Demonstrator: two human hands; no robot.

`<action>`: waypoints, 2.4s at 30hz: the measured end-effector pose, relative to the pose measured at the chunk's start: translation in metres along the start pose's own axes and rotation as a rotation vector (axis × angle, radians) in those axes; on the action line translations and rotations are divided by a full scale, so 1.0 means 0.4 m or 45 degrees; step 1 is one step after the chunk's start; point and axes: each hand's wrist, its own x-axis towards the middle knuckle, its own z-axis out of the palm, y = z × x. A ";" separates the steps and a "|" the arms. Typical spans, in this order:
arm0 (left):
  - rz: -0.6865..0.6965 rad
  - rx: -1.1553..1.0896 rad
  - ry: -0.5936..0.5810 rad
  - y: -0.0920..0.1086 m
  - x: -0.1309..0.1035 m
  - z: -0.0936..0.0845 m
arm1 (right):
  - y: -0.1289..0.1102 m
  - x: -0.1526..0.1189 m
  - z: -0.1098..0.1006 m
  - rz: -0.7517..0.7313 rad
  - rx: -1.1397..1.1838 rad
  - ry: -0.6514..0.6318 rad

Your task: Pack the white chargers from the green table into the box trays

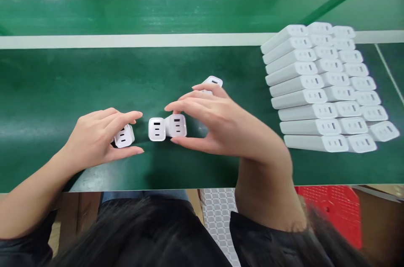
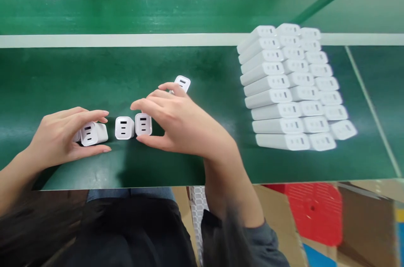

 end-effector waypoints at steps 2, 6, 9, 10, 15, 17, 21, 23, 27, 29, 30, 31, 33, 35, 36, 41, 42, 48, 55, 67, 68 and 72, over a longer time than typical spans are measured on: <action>-0.016 0.000 -0.013 0.000 -0.001 0.001 | 0.012 -0.020 -0.025 0.062 -0.048 0.080; -0.027 -0.007 -0.008 -0.003 -0.004 0.003 | 0.052 -0.084 -0.087 0.365 -0.182 0.242; -0.012 0.004 0.014 -0.006 -0.006 0.005 | 0.087 -0.117 -0.097 0.559 -0.168 0.209; -0.007 0.008 0.021 -0.008 -0.007 0.006 | 0.098 -0.120 -0.092 0.596 -0.144 0.193; 0.015 0.004 0.048 -0.021 -0.007 0.013 | 0.134 -0.083 -0.044 0.632 -0.118 0.249; 0.026 0.006 0.045 -0.025 -0.006 0.012 | 0.135 -0.056 -0.022 0.580 -0.165 0.241; 0.064 0.026 0.078 -0.030 -0.007 0.003 | 0.131 -0.007 0.018 0.551 -0.276 0.151; 0.083 0.033 0.084 -0.035 -0.008 0.001 | 0.131 0.009 0.029 0.572 -0.338 0.159; 0.062 0.006 0.070 -0.052 -0.011 0.009 | 0.122 0.004 0.033 0.700 -0.417 0.215; 0.014 -0.003 0.065 -0.061 -0.014 0.016 | 0.101 -0.031 0.034 0.781 -0.419 0.231; -0.013 -0.006 0.059 -0.065 -0.014 0.019 | 0.085 -0.061 0.036 0.810 -0.406 0.255; -0.039 -0.011 0.052 -0.068 -0.015 0.022 | 0.066 -0.101 0.038 0.830 -0.379 0.298; -0.081 -0.028 0.020 -0.072 -0.014 0.025 | 0.022 -0.208 0.043 0.847 -0.286 0.434; -0.107 -0.048 -0.010 -0.073 -0.011 0.026 | -0.014 -0.339 0.043 0.872 -0.149 0.600; -0.116 -0.056 -0.021 -0.073 -0.010 0.026 | -0.024 -0.406 0.039 0.915 -0.113 0.688; -0.158 -0.063 -0.038 -0.070 -0.003 0.025 | 0.058 -0.626 -0.030 1.563 -0.323 0.893; -0.166 -0.067 -0.041 -0.070 -0.003 0.025 | 0.093 -0.639 -0.048 1.634 -0.331 0.879; -0.196 -0.106 -0.041 -0.076 -0.003 0.027 | 0.236 -0.647 -0.096 1.579 -0.171 0.769; -0.209 -0.094 -0.034 -0.077 0.000 0.025 | 0.200 -0.720 -0.029 1.494 -0.012 0.875; -0.117 -0.099 0.038 -0.089 -0.011 0.029 | 0.216 -0.642 0.086 1.424 0.206 1.357; -0.092 -0.094 0.056 -0.090 -0.013 0.028 | 0.220 -0.647 0.086 1.426 0.262 1.373; -0.041 -0.070 0.114 -0.098 -0.016 0.026 | 0.232 -0.650 0.079 1.417 0.306 1.387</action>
